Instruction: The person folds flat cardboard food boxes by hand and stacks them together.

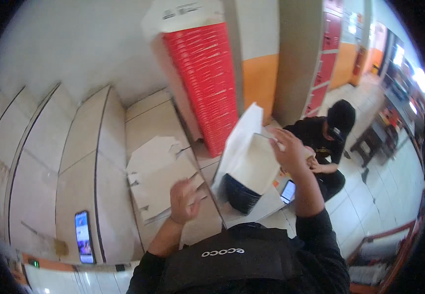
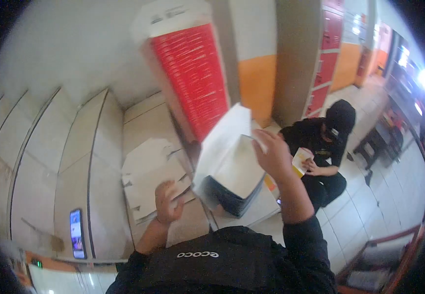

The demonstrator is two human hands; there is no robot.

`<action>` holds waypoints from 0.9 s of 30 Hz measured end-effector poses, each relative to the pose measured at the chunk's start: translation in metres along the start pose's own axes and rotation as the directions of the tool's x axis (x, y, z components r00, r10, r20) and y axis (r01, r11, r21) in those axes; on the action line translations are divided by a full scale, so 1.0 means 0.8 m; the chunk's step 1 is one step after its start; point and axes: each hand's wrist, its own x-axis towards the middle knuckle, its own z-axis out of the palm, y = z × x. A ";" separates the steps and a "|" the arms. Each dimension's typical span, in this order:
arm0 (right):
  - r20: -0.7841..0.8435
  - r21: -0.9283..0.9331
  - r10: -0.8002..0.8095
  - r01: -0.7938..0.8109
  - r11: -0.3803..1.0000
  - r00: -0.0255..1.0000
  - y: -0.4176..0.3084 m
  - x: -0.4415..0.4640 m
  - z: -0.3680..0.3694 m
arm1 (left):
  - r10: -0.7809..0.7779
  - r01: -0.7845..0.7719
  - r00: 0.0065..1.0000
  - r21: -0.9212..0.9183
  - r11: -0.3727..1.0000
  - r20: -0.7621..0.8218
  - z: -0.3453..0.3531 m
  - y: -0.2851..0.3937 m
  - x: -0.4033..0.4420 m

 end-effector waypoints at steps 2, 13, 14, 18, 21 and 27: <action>-0.011 0.100 0.027 -0.026 0.995 1.000 -0.039 -0.006 -0.022 | -0.324 0.267 0.878 0.202 0.942 0.353 -0.024 -0.046 -0.011; 0.151 0.431 -0.308 0.218 0.875 0.939 -0.114 -0.030 -0.030 | -0.536 0.269 0.213 0.478 0.836 0.817 -0.064 -0.127 0.016; 0.162 0.470 -0.329 0.220 0.855 0.930 -0.116 -0.031 -0.030 | -0.532 0.395 0.191 0.431 0.811 0.825 -0.067 -0.137 0.016; 0.202 0.520 -0.365 0.217 0.826 0.909 -0.119 -0.040 -0.026 | -0.588 0.608 0.239 0.353 0.711 0.773 -0.076 -0.155 0.021; 0.264 0.611 -0.385 0.155 0.776 0.884 -0.133 -0.045 -0.024 | -0.720 0.669 0.534 0.299 0.680 0.444 -0.101 -0.137 0.036; 0.428 0.836 -0.303 -0.246 0.490 0.852 -0.186 -0.046 0.004 | -0.406 0.406 0.911 0.342 0.848 -0.074 -0.145 0.019 0.067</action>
